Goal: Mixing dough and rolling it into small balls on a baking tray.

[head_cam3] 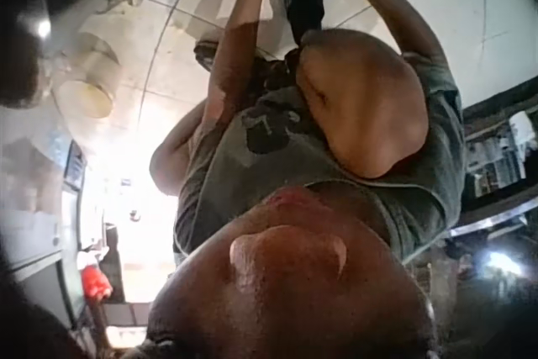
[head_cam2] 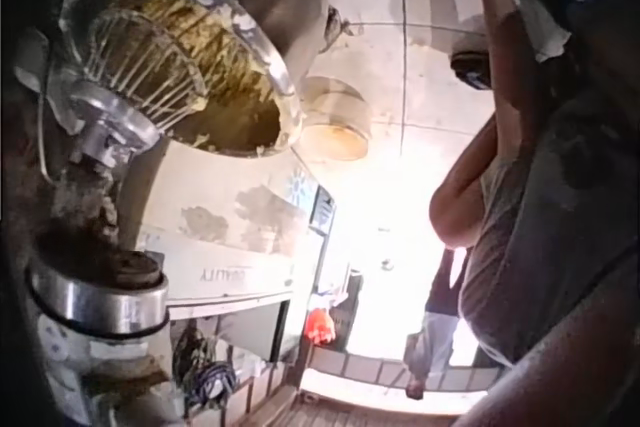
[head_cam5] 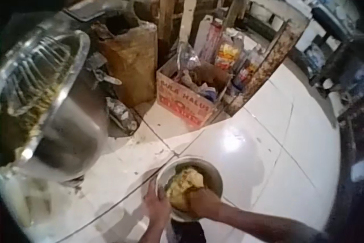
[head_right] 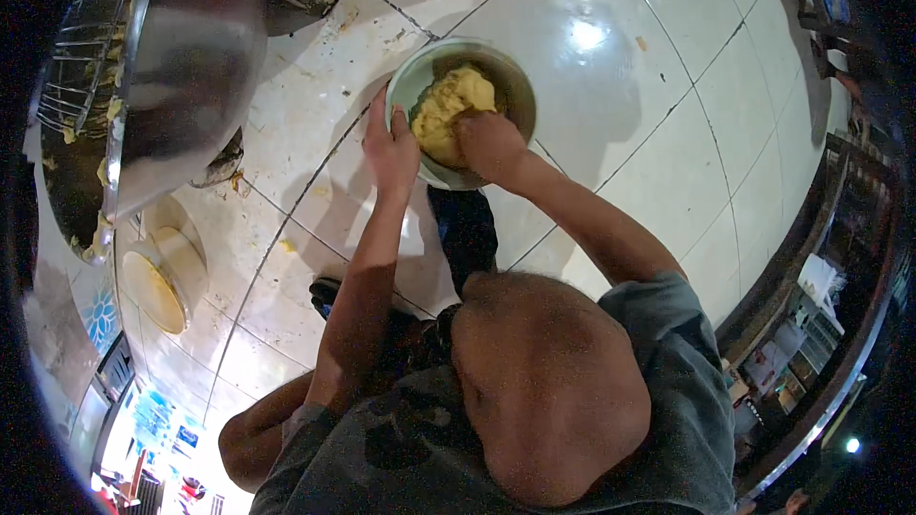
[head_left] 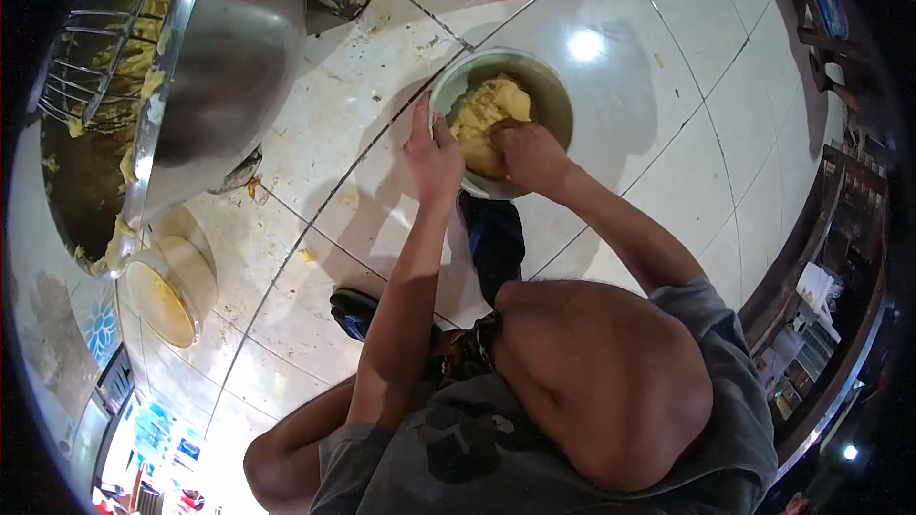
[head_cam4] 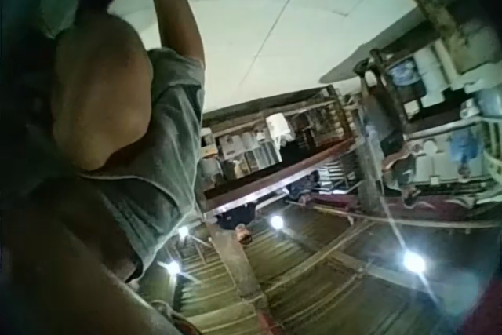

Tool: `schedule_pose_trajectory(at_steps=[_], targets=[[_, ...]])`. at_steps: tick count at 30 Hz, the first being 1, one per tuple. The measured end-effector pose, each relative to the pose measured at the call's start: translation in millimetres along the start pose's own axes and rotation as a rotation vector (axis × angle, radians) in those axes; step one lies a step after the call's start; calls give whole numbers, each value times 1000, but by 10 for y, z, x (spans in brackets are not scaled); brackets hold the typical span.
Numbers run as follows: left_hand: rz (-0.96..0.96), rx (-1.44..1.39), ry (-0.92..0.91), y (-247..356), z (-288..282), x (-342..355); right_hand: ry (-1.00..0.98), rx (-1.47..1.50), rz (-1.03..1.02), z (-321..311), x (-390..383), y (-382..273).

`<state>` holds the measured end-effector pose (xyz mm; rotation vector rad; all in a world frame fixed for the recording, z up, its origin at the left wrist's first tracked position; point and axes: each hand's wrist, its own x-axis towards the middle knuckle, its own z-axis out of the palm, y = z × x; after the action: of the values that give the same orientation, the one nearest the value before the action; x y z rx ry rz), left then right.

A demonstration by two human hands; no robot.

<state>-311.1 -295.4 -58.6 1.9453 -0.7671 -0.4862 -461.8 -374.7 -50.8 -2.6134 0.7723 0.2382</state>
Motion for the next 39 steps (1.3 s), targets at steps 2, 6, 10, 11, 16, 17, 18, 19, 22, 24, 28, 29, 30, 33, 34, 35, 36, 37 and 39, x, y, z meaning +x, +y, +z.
schedule_pose_trajectory(at_steps=[2,6,10,11,16,17,18,19,22,24,28,29,30,33,34,35,36,37,39], targets=[[35,-72,34,-25,42,-12,17,58,24,66,84,-25],[-64,-119,58,-6,58,-11,36,181,65,156,180,-105],[-151,-159,55,101,-36,-39,-71,218,91,-109,-39,-281],[-173,-182,39,166,-36,-53,60,194,133,-208,-144,-313],[-202,-182,75,238,-37,-111,260,233,234,-489,-278,-275],[-208,-173,91,231,-39,-131,279,256,255,-540,-286,-282],[-209,-161,98,191,-68,-129,182,250,315,-649,-228,-328],[-214,-148,99,138,-111,-128,83,245,372,-708,-160,-382],[-210,-163,82,152,-174,-153,431,172,238,-648,107,-358],[-215,-187,72,199,-58,-160,395,126,123,-209,337,-30],[-219,-199,107,159,11,-166,292,-165,-121,-166,319,-88],[-211,-175,126,88,-65,-172,49,-65,-55,-309,216,-263],[-199,-175,137,76,-43,-159,51,-72,-61,-359,84,-284],[-185,-166,160,68,-14,-176,227,-6,-78,-394,-145,-327],[-182,-158,168,64,-28,-192,185,55,-47,-340,-146,-370],[-174,-161,171,72,-6,-187,146,105,-10,-288,-142,-392],[-165,-163,174,77,9,-180,108,156,28,-221,-129,-417],[-156,-164,177,77,18,-172,71,209,64,-148,-112,-440],[-141,-179,148,131,121,-164,79,98,30,-42,50,-226]])
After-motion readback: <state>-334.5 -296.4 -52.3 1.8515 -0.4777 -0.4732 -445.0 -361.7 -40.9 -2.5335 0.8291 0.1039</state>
